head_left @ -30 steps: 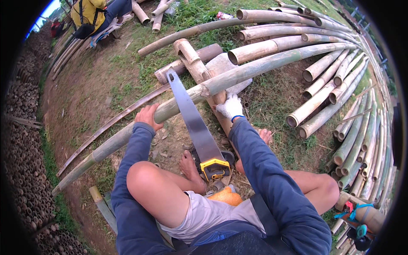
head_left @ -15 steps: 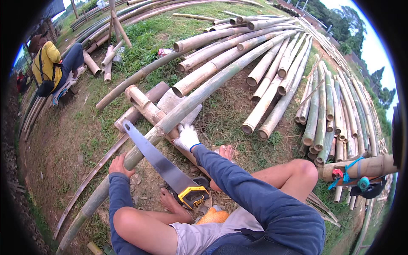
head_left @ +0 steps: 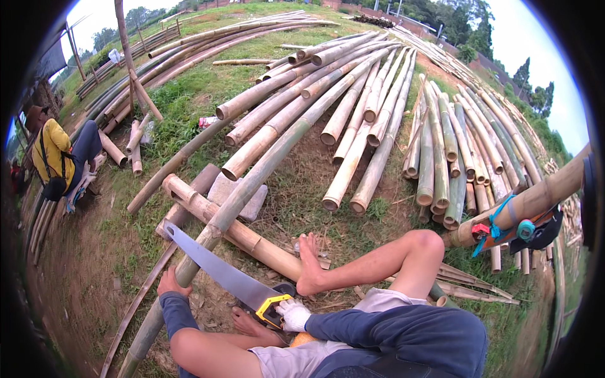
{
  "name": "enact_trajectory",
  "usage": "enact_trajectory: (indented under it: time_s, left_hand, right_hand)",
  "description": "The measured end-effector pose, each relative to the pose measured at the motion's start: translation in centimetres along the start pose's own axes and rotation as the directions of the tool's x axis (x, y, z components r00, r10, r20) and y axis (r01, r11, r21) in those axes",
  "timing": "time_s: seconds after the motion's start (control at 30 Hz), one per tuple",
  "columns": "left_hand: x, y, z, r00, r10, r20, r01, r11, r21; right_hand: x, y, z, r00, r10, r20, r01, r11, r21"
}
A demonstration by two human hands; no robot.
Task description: The person sits on the ground and uses a hand saw to cut long bamboo poles into shorter sections. They repeatedly position each pole, saw through it, and move the cut pieces aside.
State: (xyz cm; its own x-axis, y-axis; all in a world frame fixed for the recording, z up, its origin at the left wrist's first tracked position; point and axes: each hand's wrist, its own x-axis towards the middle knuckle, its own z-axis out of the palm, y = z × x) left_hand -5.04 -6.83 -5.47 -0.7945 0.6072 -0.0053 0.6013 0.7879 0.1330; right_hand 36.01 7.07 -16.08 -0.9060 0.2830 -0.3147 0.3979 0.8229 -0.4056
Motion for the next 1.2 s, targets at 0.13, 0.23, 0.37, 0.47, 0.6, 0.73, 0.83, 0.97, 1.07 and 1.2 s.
enact_trajectory:
  time_s: [0.13,0.23,0.37,0.47,0.6,0.73,0.83,0.97,1.07,1.2]
  left_hand:
    - [-0.1,0.6,-0.9,0.999,-0.034,0.029,0.034,0.999,0.013]
    - [-0.2,0.7,-0.8,0.997,-0.048,0.068,0.048,0.999,0.003]
    - [-0.5,0.3,-1.0,0.997,-0.052,0.062,0.051,0.998,0.03]
    - [0.0,0.3,-1.7,0.984,-0.081,0.156,0.075,0.996,0.046]
    - [-0.3,0.6,-2.4,0.982,-0.074,0.176,0.068,0.997,0.038]
    - [-0.4,0.6,-2.5,0.987,-0.047,0.154,0.044,0.999,0.024]
    - [0.3,0.2,-2.3,0.981,-0.049,0.187,0.046,0.999,0.022]
    - [1.2,-0.4,-2.1,0.975,-0.037,0.218,0.033,0.999,0.02]
    - [1.1,-0.6,-1.9,0.987,-0.007,0.163,0.012,0.999,-0.032]
    - [2.3,-0.1,-2.2,0.965,-0.065,0.256,0.071,0.997,-0.017]
  right_hand:
    - [1.5,0.7,1.0,0.996,-0.032,0.081,0.04,0.994,-0.102]
    - [1.1,1.0,1.3,0.997,-0.045,0.064,0.047,0.998,-0.029]
    - [-0.7,0.8,-0.9,0.981,-0.191,-0.009,0.19,0.979,-0.07]
    - [-3.7,-0.2,-4.3,0.974,-0.218,-0.065,0.221,0.974,0.055]
    - [-7.8,-3.3,-9.7,0.941,-0.173,-0.291,0.289,0.858,0.425]
    - [-6.6,-6.1,-14.1,0.905,-0.117,-0.41,0.372,0.687,0.625]
    - [-3.7,-6.5,-16.1,0.934,0.049,-0.354,0.279,0.52,0.807]
    - [-2.3,-5.3,-17.4,0.875,-0.004,-0.484,0.397,0.578,0.713]
    - [-3.2,-4.3,-18.7,0.937,0.07,-0.343,0.242,0.579,0.779]
    - [-2.9,-4.3,-21.2,0.865,0.14,-0.482,0.34,0.543,0.768]
